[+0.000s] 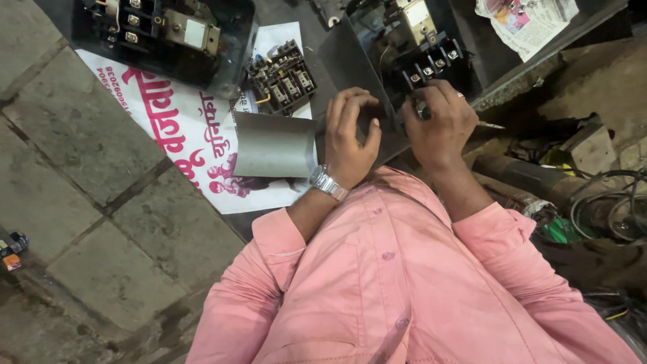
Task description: The person works on a black electrical component, likely a contactor, using a screwdriver to tighten screws on terminals. They handle small metal parts and wires, adjusting connections within the device's housing on a cluttered workbench.
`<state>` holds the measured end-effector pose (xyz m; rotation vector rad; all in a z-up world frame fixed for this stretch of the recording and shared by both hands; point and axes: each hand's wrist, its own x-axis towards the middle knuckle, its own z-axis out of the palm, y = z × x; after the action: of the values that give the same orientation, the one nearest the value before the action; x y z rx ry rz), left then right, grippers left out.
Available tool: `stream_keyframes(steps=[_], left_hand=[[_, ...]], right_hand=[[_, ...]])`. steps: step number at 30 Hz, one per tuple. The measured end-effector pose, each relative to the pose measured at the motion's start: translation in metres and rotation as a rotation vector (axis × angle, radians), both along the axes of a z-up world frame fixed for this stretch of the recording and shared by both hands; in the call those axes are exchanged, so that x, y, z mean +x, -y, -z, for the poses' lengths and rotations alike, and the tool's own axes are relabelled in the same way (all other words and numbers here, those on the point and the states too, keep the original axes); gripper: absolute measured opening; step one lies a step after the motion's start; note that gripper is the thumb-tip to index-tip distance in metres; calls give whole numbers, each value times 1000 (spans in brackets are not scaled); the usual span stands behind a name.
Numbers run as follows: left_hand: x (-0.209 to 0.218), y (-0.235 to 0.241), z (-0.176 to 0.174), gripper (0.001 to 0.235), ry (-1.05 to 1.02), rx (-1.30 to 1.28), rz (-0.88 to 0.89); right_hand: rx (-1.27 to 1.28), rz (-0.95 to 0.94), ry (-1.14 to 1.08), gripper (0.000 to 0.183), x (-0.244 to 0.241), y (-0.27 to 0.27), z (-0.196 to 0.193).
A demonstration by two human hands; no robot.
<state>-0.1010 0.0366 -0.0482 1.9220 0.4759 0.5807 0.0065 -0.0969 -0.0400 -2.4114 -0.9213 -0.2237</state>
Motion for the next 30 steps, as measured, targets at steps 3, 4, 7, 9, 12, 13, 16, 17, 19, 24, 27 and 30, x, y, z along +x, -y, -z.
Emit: stream_keyframes(steps=[3,4,7,9,12,13,16,17,19,24,27,30], left_hand=[[-4,-1,0,29,-10,-1,-6],[-6,-2,0,29,-11,-3,-9],[-12,-2,1,29,-18,-9,-15],[-12,-3,-1,29,-19,-9,-10],[-12,-3,-3,28,-28,-16,8],[-11,-2,-4,28,-22,-10,11],[-11,-3,-4,29,-14,5,11],[-10,-4,-5,29,-14,7,11],[-11,-4,-5,29,-19,5,19],[-10,-4,-6,29,-30,2,30],[-9,-4,-7,29,-21,3,36],[-7,-3,-13,29,-39,10,22]], right_hand=[[-4,13,9,15,1,-2,0],[-1,16,4,14,1,-3,1],[-65,37,24,16,-1,-3,1],[-50,31,10,15,0,-4,1],[-30,34,-16,13,0,-3,0],[-23,34,-26,13,-1,-2,0],[-22,2,-1,15,-3,0,-1],[-25,-2,-14,14,-2,0,-1],[-36,-3,-43,11,-3,3,-1],[15,1,-67,14,1,3,1],[26,-3,-76,15,1,2,-2],[66,-2,-140,15,2,5,-16]])
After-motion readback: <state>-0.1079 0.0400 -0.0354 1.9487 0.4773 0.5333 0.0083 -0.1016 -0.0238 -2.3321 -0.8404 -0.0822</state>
